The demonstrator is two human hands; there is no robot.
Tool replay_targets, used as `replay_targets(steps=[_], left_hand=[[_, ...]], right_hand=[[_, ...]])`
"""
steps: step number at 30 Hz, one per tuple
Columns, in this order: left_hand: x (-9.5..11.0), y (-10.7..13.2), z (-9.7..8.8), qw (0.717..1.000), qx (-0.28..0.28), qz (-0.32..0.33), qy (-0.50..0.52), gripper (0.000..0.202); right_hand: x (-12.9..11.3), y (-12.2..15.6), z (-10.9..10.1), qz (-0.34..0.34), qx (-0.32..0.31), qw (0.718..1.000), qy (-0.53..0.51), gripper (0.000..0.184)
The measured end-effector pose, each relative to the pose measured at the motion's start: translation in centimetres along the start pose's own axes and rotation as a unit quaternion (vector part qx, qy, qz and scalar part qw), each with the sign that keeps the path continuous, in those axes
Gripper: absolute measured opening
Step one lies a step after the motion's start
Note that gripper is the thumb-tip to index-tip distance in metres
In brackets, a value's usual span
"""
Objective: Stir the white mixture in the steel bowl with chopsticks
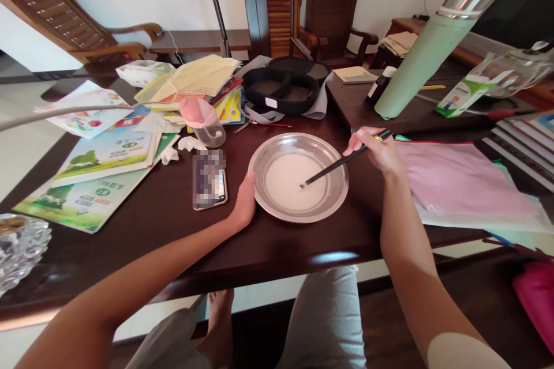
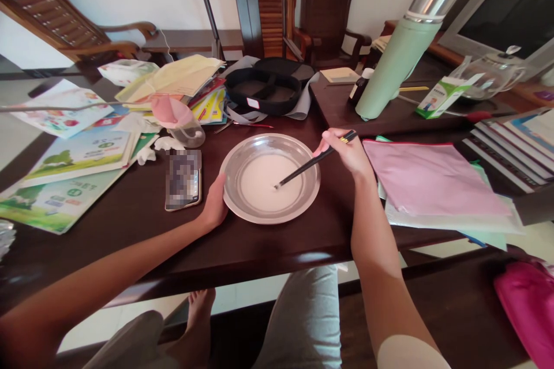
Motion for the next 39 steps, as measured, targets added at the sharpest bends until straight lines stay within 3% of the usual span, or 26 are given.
replay_targets(steps=[3,5,7,12,14,18,21,26,28,32,35,39], left_hand=[[0.0,0.0,-0.2,1.000,0.007,-0.002,-0.003,0.066],[-0.1,0.0,-0.2,1.000,0.010,-0.005,-0.005,0.064],[-0.2,0.0,-0.2,1.000,0.006,-0.005,-0.004,0.065],[0.0,0.0,0.0,1.000,-0.001,0.002,-0.007,0.073],[0.2,0.0,0.0,1.000,-0.004,0.006,-0.006,0.074],[0.3,0.0,0.0,1.000,0.002,-0.004,-0.015,0.074],[0.1,0.0,0.0,1.000,0.004,-0.007,-0.009,0.073],[-0.3,-0.1,0.0,1.000,0.000,-0.003,-0.006,0.073],[-0.2,-0.1,-0.1,1.000,0.001,-0.001,-0.009,0.073],[-0.1,0.0,0.0,1.000,0.003,-0.005,0.002,0.074],[0.1,0.0,0.1,1.000,0.003,-0.004,0.005,0.074],[0.2,0.0,0.1,1.000,-0.001,-0.003,-0.005,0.074]], right_hand=[[0.1,0.0,2.8,0.019,-0.080,0.997,-0.007,0.052],[-0.1,-0.1,3.7,0.020,-0.089,0.996,0.007,0.052],[-0.3,-0.3,3.1,0.014,-0.057,0.998,0.025,0.052],[-0.1,0.0,-0.9,0.001,0.040,0.999,0.032,0.051],[0.2,0.0,-0.4,0.009,0.009,1.000,0.016,0.052],[0.3,0.0,3.0,0.028,-0.088,0.996,0.004,0.050],[-0.2,-0.3,2.9,0.014,-0.060,0.998,0.021,0.050],[0.0,0.0,-0.9,0.004,0.037,0.999,0.035,0.054],[0.2,0.0,-0.4,0.008,0.008,1.000,0.020,0.054],[0.1,-0.1,2.8,0.023,-0.079,0.997,0.011,0.051],[-0.2,-0.2,2.5,0.015,-0.051,0.998,0.023,0.050],[-0.1,-0.1,-0.4,0.003,0.026,0.999,0.019,0.049]])
Point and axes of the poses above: each hand's wrist, its own y-axis away from the middle knuckle, its own z-axis out of the palm, x = y × z, the point moved 9 cm from there along -y, towards the middle knuckle, and after that the axes turned 3 degrees about -x, right-handed, at the moved point
